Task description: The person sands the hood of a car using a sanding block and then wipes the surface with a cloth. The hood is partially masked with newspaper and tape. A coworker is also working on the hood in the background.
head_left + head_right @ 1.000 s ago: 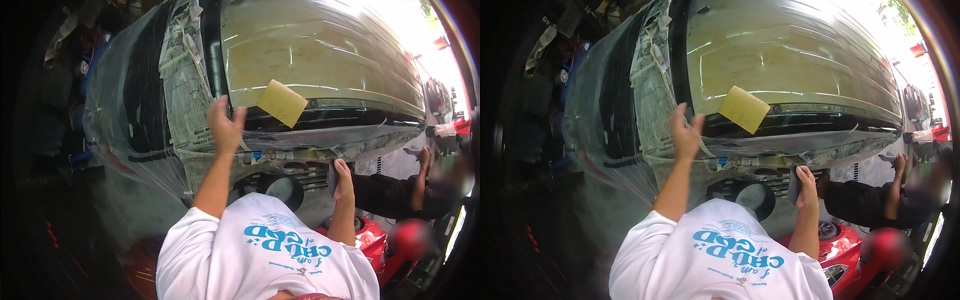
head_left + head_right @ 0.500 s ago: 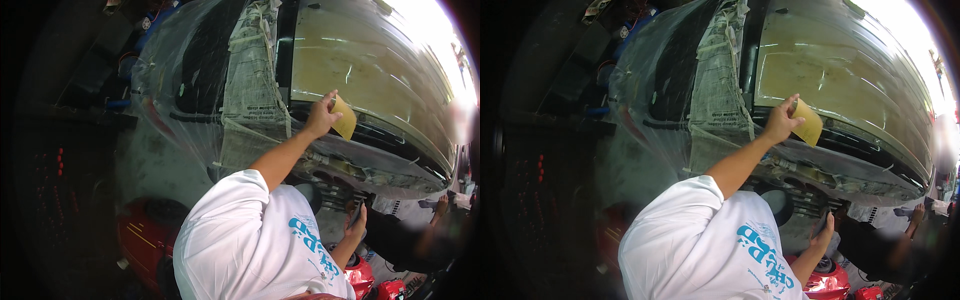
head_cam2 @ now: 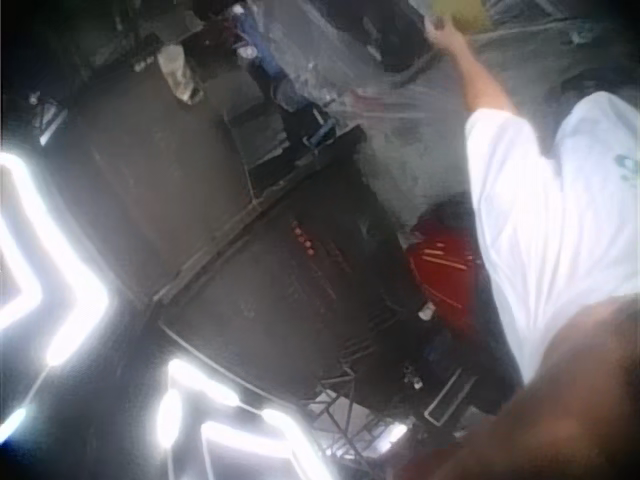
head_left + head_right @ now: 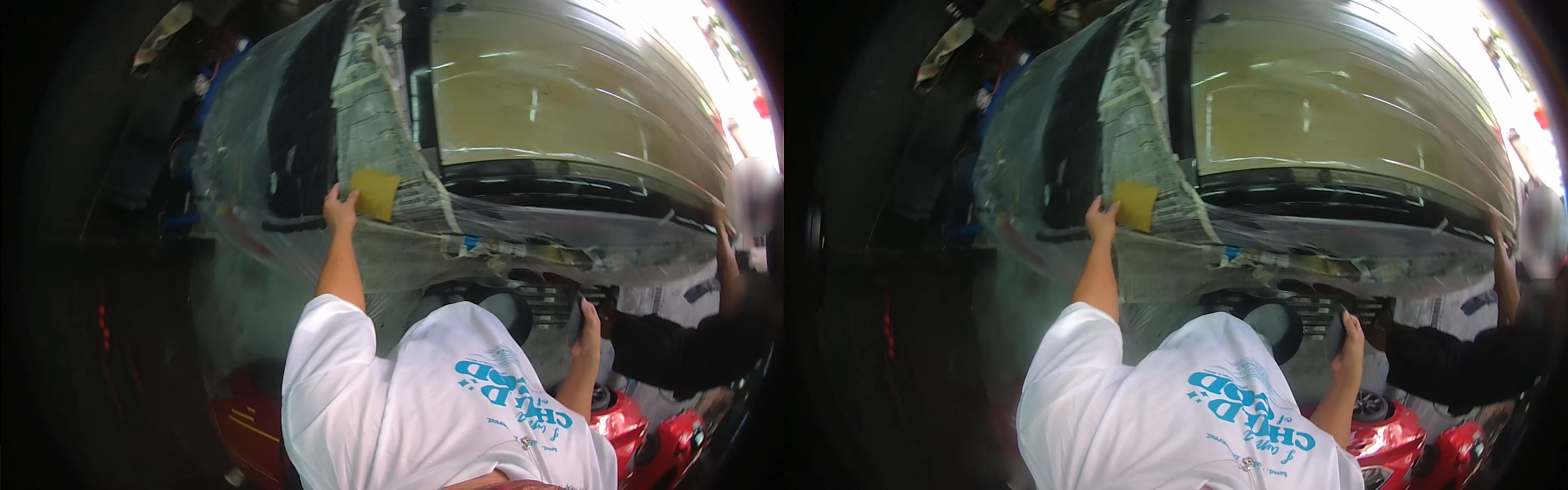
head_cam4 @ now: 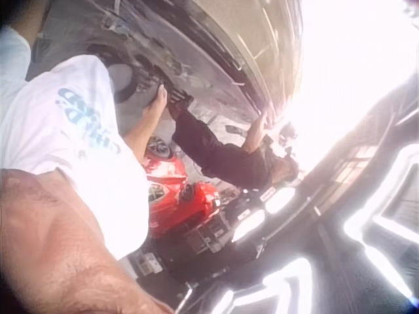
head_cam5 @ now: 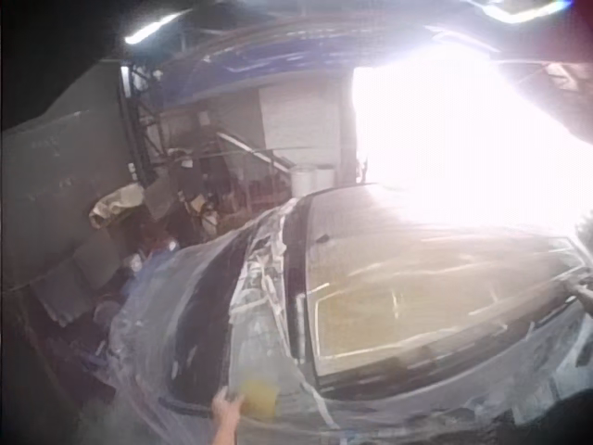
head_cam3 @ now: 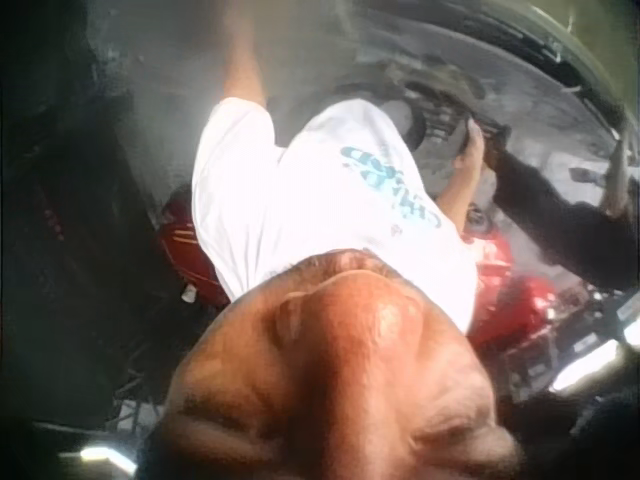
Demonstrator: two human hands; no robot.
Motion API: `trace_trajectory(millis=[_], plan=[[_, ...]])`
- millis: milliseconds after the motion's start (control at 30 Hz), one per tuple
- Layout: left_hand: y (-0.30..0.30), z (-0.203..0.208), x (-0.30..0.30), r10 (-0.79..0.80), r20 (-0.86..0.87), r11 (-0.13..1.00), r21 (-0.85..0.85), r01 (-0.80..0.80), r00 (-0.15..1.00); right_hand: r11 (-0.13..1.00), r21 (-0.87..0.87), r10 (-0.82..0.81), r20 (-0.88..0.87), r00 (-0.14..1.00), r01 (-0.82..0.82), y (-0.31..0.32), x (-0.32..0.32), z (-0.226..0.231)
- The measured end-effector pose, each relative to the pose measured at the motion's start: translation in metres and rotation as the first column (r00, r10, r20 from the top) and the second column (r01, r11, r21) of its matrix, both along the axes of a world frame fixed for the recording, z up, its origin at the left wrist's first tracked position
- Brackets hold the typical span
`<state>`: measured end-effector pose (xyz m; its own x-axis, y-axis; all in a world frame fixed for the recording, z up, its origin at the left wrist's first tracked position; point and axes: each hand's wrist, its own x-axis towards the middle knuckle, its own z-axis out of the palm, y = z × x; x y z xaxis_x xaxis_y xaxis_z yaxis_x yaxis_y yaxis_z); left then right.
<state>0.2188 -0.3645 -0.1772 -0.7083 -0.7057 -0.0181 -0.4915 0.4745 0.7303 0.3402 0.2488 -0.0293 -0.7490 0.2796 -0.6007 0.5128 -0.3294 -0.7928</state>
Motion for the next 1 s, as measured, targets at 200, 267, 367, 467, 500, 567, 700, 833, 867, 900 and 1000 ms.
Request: trace_trajectory(millis=[200,267,367,467,500,567,700,833,867,900,1000], plan=[[0.017,0.004,-0.011,0.091,0.111,0.996,0.004,-0.092,0.990,0.999,-0.003,-0.037,0.024,0.999,0.037,-0.013,-0.016,0.027],[0.018,0.003,-0.011,0.132,0.094,0.991,-0.038,-0.129,0.987,0.997,-0.030,-0.070,0.039,0.997,0.071,-0.013,-0.012,0.028],[0.032,0.005,-0.012,0.192,-0.020,0.973,-0.126,-0.193,0.981,0.983,-0.088,-0.160,0.028,0.987,0.162,-0.016,-0.006,0.030],[0.068,0.041,-0.014,0.176,-0.202,0.956,-0.197,-0.216,0.963,0.970,-0.094,-0.229,-0.055,0.972,0.224,-0.016,0.002,0.021],[0.086,0.051,-0.011,0.096,-0.302,0.963,-0.214,-0.166,0.949,0.976,-0.054,-0.215,-0.097,0.972,0.210,-0.012,0.002,0.008],[0.136,0.079,-0.006,-0.078,-0.441,0.995,0.016,0.094,0.894,0.985,0.037,-0.160,-0.150,0.976,0.167,-0.012,0.003,-0.004],[0.245,0.120,0.010,-0.573,-0.424,0.434,0.569,0.699,0.701,0.981,0.189,-0.004,-0.180,0.984,0.039,-0.038,-0.015,0.015],[0.314,0.143,0.028,-0.825,-0.329,-0.021,0.830,0.558,0.460,0.997,0.067,0.050,-0.265,0.963,-0.034,-0.064,-0.025,0.021],[0.321,0.151,0.028,-0.879,-0.296,-0.068,0.855,0.515,0.375,0.999,0.022,0.038,-0.284,0.958,-0.033,-0.069,-0.027,0.023],[0.327,0.158,0.028,-0.921,-0.268,-0.115,0.880,0.461,0.283,1.000,0.010,0.011,-0.304,0.953,-0.009,-0.074,-0.027,0.027],[0.335,0.167,0.031,-0.951,-0.272,-0.192,0.893,0.407,0.149,0.999,0.002,-0.036,-0.336,0.941,0.040,-0.082,-0.025,0.036]])
